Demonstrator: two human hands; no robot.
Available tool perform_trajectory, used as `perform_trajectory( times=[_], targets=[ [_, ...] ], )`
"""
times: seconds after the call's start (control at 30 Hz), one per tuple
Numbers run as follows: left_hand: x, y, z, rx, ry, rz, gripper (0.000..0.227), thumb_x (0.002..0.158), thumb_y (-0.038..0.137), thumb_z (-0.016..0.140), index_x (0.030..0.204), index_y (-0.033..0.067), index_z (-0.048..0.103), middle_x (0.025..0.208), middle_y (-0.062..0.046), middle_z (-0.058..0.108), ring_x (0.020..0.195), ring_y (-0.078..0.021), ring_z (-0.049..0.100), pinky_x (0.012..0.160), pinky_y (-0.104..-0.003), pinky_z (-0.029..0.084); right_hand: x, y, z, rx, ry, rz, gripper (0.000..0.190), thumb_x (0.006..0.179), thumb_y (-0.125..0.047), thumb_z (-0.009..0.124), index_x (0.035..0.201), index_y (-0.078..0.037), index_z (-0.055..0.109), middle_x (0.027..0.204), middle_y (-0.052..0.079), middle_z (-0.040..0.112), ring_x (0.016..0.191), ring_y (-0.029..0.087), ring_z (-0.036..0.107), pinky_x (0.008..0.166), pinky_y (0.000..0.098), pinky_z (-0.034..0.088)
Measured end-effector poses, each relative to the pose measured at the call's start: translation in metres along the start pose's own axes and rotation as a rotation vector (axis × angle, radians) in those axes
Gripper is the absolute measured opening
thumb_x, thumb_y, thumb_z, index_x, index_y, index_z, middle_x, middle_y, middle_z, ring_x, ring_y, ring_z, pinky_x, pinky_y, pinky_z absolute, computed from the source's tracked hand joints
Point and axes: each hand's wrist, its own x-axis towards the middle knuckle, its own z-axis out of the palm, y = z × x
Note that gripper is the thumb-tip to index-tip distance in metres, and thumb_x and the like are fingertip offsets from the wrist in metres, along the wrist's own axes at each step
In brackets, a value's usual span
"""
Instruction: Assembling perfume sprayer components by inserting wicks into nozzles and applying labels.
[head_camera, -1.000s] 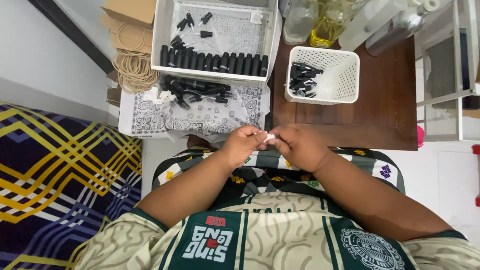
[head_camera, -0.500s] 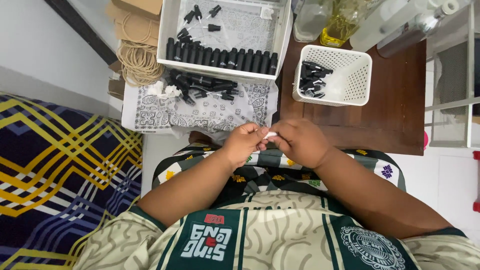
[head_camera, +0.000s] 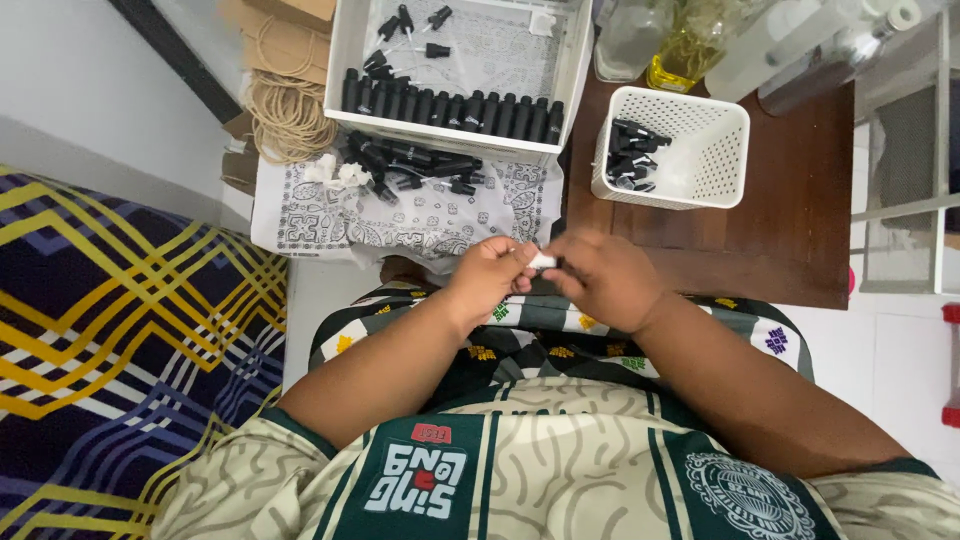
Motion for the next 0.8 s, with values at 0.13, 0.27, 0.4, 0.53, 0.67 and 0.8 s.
perform_trajectory(
  times=[0.13,0.27,0.4,0.53,0.67,0.8],
  targets=[
    [-0.005,0.000,0.001,-0.001,-0.024,-0.005,0.029,0.091,0.027,0.081,0.083,0.0053,0.063,0.068,-0.014,0.071,0.052,-0.0107,0.069,0.053,-0.023,0.062,-0.011,0.015,0.013,-0.053,-0.021,0.029,0.024,0.093,-0.036,0.071,0.113,-0.024,0.069,0.093,0.010,0.075,0.084,0.039,0.074,0.070,0.0525,0.058],
    [-0.009,0.003,0.003,0.059,-0.043,0.021,0.027,0.092,0.025,0.080,0.082,0.0052,0.065,0.069,-0.015,0.072,0.053,-0.0102,0.070,0.054,-0.021,0.062,-0.014,0.024,0.027,-0.141,-0.075,0.180,0.025,0.100,-0.047,0.055,0.100,-0.030,0.072,0.079,0.004,0.074,0.079,0.034,0.074,0.068,0.0436,0.058],
    [-0.012,0.009,0.005,0.075,-0.041,0.038,0.028,0.091,0.027,0.080,0.083,0.0053,0.064,0.070,-0.014,0.073,0.055,-0.0094,0.070,0.056,-0.022,0.063,-0.005,0.007,0.016,-0.009,-0.051,0.224,0.026,0.099,-0.048,0.056,0.098,-0.029,0.073,0.084,0.009,0.075,0.082,0.038,0.073,0.068,0.0490,0.058],
    [-0.003,0.002,-0.001,0.029,-0.020,0.023,0.027,0.094,0.026,0.078,0.084,0.0052,0.064,0.070,-0.015,0.072,0.053,-0.0115,0.070,0.054,-0.023,0.063,-0.008,0.016,0.016,-0.062,0.014,0.047,0.041,0.083,-0.042,0.079,0.119,-0.027,0.068,0.113,0.008,0.073,0.094,0.038,0.074,0.077,0.0515,0.060],
    [-0.006,0.004,0.002,0.108,-0.023,0.032,0.026,0.094,0.027,0.078,0.083,0.0059,0.066,0.069,-0.014,0.072,0.053,-0.0099,0.069,0.052,-0.020,0.060,-0.009,0.014,0.020,-0.037,0.024,0.073,0.016,0.092,-0.039,0.071,0.101,-0.026,0.070,0.089,0.003,0.074,0.084,0.034,0.074,0.068,0.0468,0.058],
    [-0.001,-0.002,0.001,0.163,-0.042,0.038,0.027,0.092,0.025,0.080,0.081,0.0054,0.066,0.068,-0.013,0.071,0.052,-0.0080,0.067,0.052,-0.018,0.059,-0.013,0.032,0.037,-0.052,-0.082,0.253,0.036,0.101,-0.047,0.056,0.074,-0.027,0.068,0.060,0.001,0.067,0.067,0.032,0.071,0.061,0.0379,0.054]
  ],
)
